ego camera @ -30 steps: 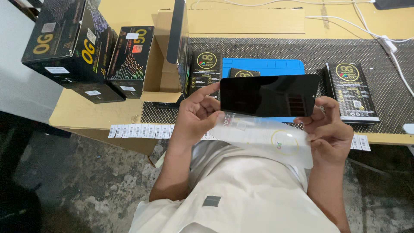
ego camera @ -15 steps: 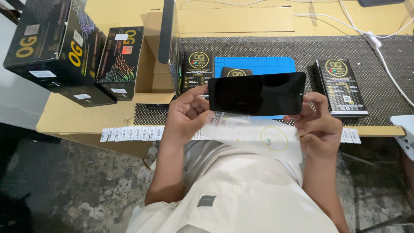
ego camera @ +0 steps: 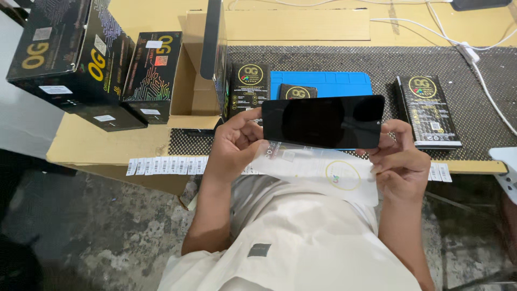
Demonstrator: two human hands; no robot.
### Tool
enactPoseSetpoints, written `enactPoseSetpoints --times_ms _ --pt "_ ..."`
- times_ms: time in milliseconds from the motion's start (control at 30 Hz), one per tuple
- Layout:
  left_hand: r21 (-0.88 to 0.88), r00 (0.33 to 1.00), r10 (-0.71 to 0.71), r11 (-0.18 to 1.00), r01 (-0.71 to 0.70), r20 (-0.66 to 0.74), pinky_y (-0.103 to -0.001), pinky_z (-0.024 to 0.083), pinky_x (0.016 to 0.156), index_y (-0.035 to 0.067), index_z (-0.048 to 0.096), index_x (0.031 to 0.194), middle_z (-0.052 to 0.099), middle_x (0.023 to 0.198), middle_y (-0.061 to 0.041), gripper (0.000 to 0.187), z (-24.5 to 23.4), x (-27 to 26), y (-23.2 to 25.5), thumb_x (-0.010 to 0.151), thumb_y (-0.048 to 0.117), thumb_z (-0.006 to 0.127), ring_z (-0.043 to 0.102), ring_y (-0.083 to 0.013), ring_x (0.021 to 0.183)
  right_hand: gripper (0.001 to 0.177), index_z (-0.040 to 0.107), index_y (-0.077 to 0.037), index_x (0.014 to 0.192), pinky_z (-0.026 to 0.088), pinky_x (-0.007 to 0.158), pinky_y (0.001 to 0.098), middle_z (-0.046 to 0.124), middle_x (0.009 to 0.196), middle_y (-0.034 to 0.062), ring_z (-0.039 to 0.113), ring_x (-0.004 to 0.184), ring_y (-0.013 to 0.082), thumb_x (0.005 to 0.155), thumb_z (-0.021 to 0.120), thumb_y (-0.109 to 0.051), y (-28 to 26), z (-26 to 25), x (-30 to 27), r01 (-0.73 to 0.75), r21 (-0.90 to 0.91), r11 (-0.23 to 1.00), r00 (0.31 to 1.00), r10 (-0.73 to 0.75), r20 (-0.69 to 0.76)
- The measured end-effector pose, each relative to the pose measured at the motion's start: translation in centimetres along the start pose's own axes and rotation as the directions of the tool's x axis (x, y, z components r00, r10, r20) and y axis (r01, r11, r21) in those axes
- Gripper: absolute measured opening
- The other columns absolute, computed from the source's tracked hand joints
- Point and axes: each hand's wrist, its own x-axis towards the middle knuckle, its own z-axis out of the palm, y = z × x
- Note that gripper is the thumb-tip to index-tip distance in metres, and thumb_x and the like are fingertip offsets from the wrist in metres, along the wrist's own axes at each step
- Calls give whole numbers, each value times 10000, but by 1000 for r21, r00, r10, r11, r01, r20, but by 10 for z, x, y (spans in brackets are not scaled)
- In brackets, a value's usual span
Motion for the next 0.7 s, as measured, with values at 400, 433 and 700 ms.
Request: enactPoseSetpoints --times_ms 400,433,700 --pt "30 999 28 999 -29 32 -175 507 719 78 624 1354 660 906 -28 547 1 4 -5 827 -17 740 602 -51 790 223 717 -83 912 690 953 358 495 1420 126 728 1028 294 933 777 -296 -2 3 2 -19 -32 999 999 18 -34" --pt "29 999 28 999 -29 32 -175 507 719 78 624 1354 660 906 -28 547 2 3 -2 827 -17 740 602 -51 790 223 717 -83 912 690 953 358 495 1420 126 728 1028 294 933 777 -296 1 -2 0 -18 -32 999 999 17 -34" --pt "-212 991 -12 976 41 135 -451 697 716 -20 498 1427 644 927 -118 553 9 -1 6 913 -42 699 753 -349 789 179 716 -26 1010 702 810 366 606 1256 210 732 747 326 972 743 -199 17 -8 -4 -110 -31 993 958 98 -268"
